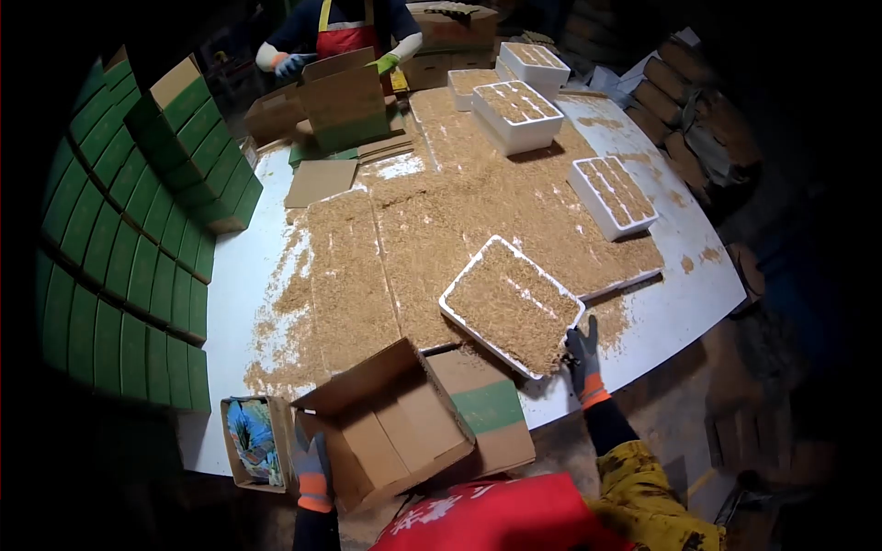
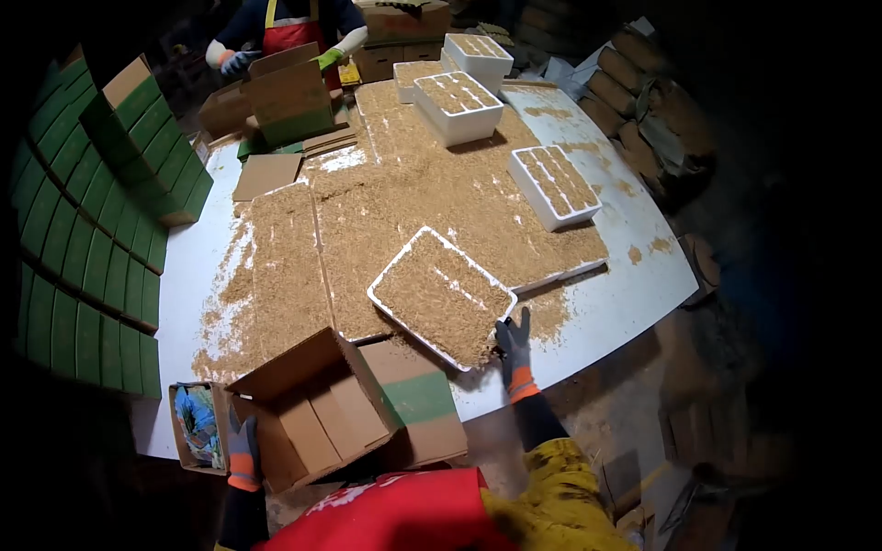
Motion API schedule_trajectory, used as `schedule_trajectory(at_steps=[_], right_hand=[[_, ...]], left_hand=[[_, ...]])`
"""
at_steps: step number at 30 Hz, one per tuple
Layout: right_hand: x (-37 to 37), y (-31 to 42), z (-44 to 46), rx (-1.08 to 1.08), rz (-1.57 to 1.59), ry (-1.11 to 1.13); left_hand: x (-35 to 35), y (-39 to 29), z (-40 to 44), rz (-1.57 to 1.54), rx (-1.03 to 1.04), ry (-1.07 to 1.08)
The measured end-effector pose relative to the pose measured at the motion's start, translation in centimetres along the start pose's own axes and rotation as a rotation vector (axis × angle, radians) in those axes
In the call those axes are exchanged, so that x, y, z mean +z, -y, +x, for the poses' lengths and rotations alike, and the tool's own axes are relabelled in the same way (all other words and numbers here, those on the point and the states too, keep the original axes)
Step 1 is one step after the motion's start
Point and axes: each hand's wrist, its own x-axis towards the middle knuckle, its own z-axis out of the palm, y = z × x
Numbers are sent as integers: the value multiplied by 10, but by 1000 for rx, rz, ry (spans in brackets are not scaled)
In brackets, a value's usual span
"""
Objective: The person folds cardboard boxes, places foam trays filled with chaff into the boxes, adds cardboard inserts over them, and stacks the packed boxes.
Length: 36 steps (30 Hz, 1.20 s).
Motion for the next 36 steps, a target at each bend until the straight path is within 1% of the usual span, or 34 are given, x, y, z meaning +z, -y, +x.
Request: schedule_trajectory(at_steps=[1, 2, 3, 4, 5, 8, 9, 10, 11, 12, 13, 14, 16, 18, 19, 20, 22, 23, 25, 26, 27, 28, 30, 31, 32, 33, 34, 36], right_hand=[[21, 5, -15, 49, 30, 1], [31, -7, -10, -12, 165, 68], [34, -11, -9, 12, 114, 65], [43, -1, -12, 39, 60, 61], [49, 1, -11, -140, -29, 72], [59, 32, -17, -26, 317, 178], [52, 30, -12, -78, 236, 125], [52, 47, -17, -59, 218, 184], [49, 66, -26, -80, 146, 247], [35, 68, -23, -14, 134, 300], [43, 92, -31, 157, 281, 343], [42, 100, -51, -240, -168, 496], [84, 144, -87, 117, 98, 466], [111, 160, -111, 51, -56, 499], [124, 170, -126, 37, -139, 553], [138, 176, -139, -74, -296, 600], [161, 181, -156, -148, -462, 758], [174, 181, -166, -101, -452, 768], [201, 181, -188, -42, -487, 744], [210, 178, -196, -16, -507, 723], [213, 164, -192, 4, -532, 727], [216, 150, -191, 30, -509, 691], [223, 128, -188, 88, -526, 763], [222, 115, -177, 117, -588, 739], [222, 106, -167, 63, -653, 769], [225, 108, -164, 56, -803, 800], [227, 108, -162, 52, -950, 829], [194, 72, -109, -86, -1500, 936]], left_hand=[[9, 8, 2, 50, 63, -23], [13, 5, -2, 100, 129, -47], [18, -2, -3, 213, 52, -24], [18, 1, -1, 90, 54, -15], [21, 5, 4, -37, 58, -8], [18, 7, 4, -100, 146, -36], [19, 14, 7, -50, 219, -69], [18, 14, 6, 2, 286, -107], [20, 14, 5, -12, 267, -96], [26, 5, 1, -187, 283, -84], [25, -9, -4, -134, 266, -42], [28, -19, -6, -93, 251, -46], [29, -12, -3, -123, 319, 4], [21, -41, -15, -313, 159, 15], [19, -40, -16, -384, 169, 46], [18, -36, -12, -455, 182, 71], [17, -21, -2, -599, 206, 112], [23, 1, 6, -435, 281, 121], [39, 25, 11, -497, 361, 109], [44, 30, 12, -569, 341, 101], [48, 36, 13, -647, 300, 89], [38, 18, 5, -678, 153, 120], [19, -21, -12, -745, -150, 163], [9, -27, -13, -653, -127, 149], [17, -21, -7, -646, -6, 58], [25, -15, -1, -630, 112, -34], [31, -13, 3, -561, 154, -72], [42, -8, 5, -415, 223, -153]])
